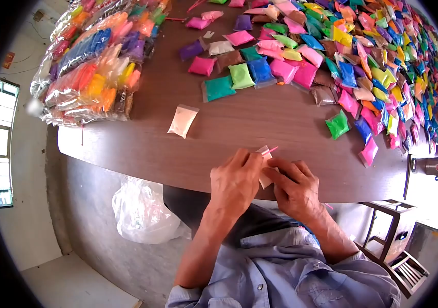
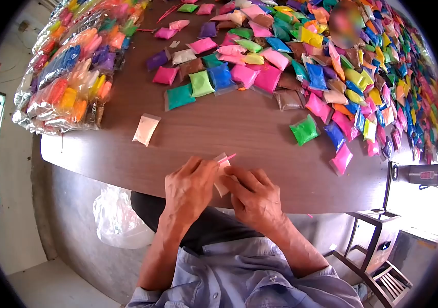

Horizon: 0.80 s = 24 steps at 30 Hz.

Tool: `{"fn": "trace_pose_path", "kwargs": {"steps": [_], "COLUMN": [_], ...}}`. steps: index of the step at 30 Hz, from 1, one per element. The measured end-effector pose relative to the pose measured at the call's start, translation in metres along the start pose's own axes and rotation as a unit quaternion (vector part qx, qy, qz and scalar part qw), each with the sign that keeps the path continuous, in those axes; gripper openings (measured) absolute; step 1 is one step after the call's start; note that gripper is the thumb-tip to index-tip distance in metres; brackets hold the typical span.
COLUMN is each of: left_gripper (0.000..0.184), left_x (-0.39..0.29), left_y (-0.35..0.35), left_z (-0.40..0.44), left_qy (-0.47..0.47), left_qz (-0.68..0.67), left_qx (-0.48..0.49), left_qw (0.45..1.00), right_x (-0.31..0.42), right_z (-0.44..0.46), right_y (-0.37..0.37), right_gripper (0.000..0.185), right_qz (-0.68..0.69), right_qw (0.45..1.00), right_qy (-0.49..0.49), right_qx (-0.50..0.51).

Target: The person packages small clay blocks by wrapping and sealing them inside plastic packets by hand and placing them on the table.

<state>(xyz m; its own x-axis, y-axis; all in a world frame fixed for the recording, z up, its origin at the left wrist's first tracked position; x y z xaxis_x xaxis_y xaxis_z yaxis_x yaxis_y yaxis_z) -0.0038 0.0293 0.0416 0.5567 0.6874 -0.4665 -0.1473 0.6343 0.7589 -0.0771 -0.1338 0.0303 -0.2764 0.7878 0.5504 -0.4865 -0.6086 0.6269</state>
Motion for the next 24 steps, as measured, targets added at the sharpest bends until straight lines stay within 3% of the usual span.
{"fn": "trace_pose_path", "kwargs": {"steps": [5,8,13,15,19,24], "left_gripper": [0.001,0.002,0.003,0.002,0.002,0.004], "left_x": [0.018,0.01,0.002,0.014,0.018,-0.001], "left_y": [-0.001,0.011,0.007,0.011,0.023,0.013], "left_z": [0.003,0.003,-0.025,-0.027,-0.024,-0.042], "left_qy": [0.06,0.097,0.094,0.1,0.153,0.107], "left_qz": [0.055,-0.01,-0.071,0.019,-0.002,-0.057], "left_qx": [-0.009,-0.068,-0.042,-0.06,-0.104,-0.092], "left_qw": [0.997,0.993,0.992,0.993,0.983,0.988], "right_x": [-0.001,-0.002,-0.001,-0.003,-0.003,0.0], "right_z": [-0.001,-0.003,-0.001,-0.003,-0.002,0.0], "right_y": [-0.001,-0.002,-0.003,-0.004,-0.007,-0.005], "right_gripper": [0.04,0.039,0.036,0.035,0.033,0.029], "right_qz": [0.009,0.015,0.02,0.032,0.042,0.031], "right_qw": [1.0,1.0,0.999,0.999,0.998,0.998], "right_qy": [0.003,-0.006,-0.01,0.003,0.003,-0.003], "right_qx": [-0.008,-0.019,-0.039,-0.04,-0.055,-0.051]}}
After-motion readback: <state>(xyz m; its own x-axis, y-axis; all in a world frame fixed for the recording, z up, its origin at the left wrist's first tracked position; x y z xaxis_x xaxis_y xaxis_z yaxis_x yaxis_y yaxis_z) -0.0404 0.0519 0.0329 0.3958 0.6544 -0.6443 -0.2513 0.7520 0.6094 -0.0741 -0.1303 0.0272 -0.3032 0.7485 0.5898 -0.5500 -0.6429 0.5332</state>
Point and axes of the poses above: each hand's wrist, its own z-axis towards the middle knuckle, its own y-axis out of the back of the hand, x = y × z, the point moved 1 cm from there along z, towards the middle knuckle, and after that the axes turned 15 degrees about -x, right-handed, at the moved point
